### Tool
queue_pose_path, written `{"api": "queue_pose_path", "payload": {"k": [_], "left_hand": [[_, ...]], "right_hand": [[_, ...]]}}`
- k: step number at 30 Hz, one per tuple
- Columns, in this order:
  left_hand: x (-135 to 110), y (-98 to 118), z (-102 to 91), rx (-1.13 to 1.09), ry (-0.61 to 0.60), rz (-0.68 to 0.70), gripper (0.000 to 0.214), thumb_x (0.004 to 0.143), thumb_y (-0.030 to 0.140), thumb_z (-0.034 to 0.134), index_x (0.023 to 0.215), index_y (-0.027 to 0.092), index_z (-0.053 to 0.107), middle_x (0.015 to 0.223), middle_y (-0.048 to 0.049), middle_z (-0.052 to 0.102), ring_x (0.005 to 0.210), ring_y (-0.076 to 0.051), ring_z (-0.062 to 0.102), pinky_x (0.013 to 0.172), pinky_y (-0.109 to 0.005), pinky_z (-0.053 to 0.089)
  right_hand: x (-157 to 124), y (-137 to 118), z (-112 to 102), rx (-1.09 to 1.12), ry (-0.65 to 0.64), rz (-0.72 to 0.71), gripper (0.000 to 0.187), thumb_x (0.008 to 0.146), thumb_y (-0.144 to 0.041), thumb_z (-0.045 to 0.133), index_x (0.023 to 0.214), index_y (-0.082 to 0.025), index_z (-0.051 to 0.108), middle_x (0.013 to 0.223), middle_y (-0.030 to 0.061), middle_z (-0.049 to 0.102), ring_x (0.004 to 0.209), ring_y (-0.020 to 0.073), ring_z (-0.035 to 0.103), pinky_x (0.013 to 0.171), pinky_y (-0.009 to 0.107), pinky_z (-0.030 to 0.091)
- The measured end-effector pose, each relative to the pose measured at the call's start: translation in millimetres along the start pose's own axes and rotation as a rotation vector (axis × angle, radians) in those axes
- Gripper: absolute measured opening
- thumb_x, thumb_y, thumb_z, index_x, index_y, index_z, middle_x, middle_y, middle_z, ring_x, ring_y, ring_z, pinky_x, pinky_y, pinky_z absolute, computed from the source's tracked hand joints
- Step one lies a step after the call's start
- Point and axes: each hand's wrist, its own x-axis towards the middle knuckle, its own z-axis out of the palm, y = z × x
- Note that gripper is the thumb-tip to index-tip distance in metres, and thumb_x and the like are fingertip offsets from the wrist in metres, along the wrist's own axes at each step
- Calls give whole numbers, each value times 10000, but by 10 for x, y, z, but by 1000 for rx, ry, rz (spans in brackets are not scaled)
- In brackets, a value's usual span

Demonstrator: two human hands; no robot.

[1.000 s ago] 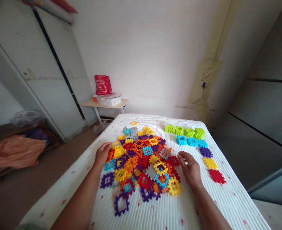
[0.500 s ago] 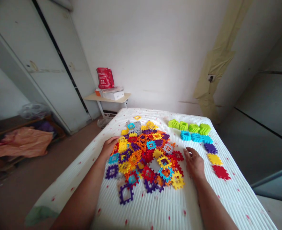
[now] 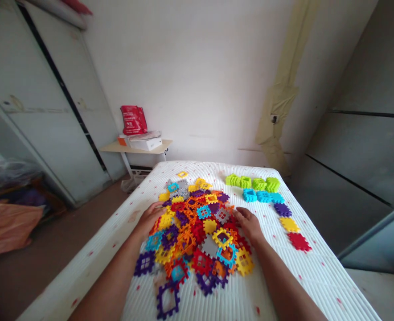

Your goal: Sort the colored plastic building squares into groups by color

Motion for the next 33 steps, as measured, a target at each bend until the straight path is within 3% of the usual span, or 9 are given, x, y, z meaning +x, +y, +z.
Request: {"api": "queue_pose_path", "payload": {"k": [5, 10, 16, 20, 24, 28, 31, 33], "left_hand": [[37, 36, 76, -139, -112, -105, 460, 655, 392, 665, 1049, 179, 557, 868, -60, 686, 774, -207, 667, 698, -333, 516], [-4, 94, 206, -210, -241, -159, 536, 650, 380, 669, 1126, 173, 534, 932, -75, 681, 788, -215, 666, 720, -353, 516], [-102, 175, 364, -226, -420, -141, 636, 657, 420, 640, 1237, 193, 518, 1038, -92, 671, 910, -255, 648, 785, -387, 500], [-100, 187, 454, -152, -465, -72, 563, 669, 435, 617, 1166, 172, 584, 1059, -91, 665, 939, -250, 632, 819, -370, 480], [-39, 210, 492, 21, -421, 22, 566, 706, 453, 578, 1204, 184, 559, 966, -67, 678, 916, -227, 624, 798, -328, 466], [56, 265, 387, 295, -250, 121, 485, 698, 423, 596, 1145, 236, 605, 811, -34, 652, 866, -231, 595, 818, -340, 427], [-4, 324, 164, 439, -146, 183, 433, 709, 423, 580, 1107, 258, 623, 879, -45, 646, 936, -250, 564, 890, -368, 392], [-187, 335, -43, 508, -130, 275, 444, 724, 436, 566, 1127, 254, 611, 992, -63, 642, 994, -255, 550, 928, -375, 382]], "right_hand": [[30, -155, 180, 172, -129, 94, 428, 732, -471, 620, 1035, -170, 605, 965, 109, 681, 767, 223, 669, 716, 415, 565], [64, -281, 420, 207, -242, 138, 463, 717, -432, 645, 1111, -203, 561, 1109, 113, 625, 902, 238, 640, 665, 372, 564], [35, -424, 610, 265, -392, 50, 448, 658, -392, 675, 1066, -223, 599, 1167, 72, 607, 1020, 233, 587, 781, 388, 526], [13, -485, 631, 234, -438, -45, 503, 694, -418, 658, 1155, -240, 563, 1170, 67, 610, 1025, 228, 585, 845, 416, 488], [89, -453, 537, 132, -388, -165, 623, 702, -496, 642, 1237, -207, 509, 1086, 96, 636, 963, 232, 604, 861, 444, 467], [48, -443, 265, -76, -259, -215, 606, 745, -525, 589, 1242, -185, 515, 1176, 129, 593, 1055, 251, 561, 933, 455, 424], [-226, -415, -48, -122, -295, -257, 575, 799, -508, 534, 1295, -224, 474, 1328, 126, 489, 1160, 269, 500, 948, 459, 426], [-543, -339, -272, -128, -360, -315, 600, 807, -504, 520, 1352, -279, 409, 1418, 99, 390, 1244, 294, 424, 960, 481, 418]]}}
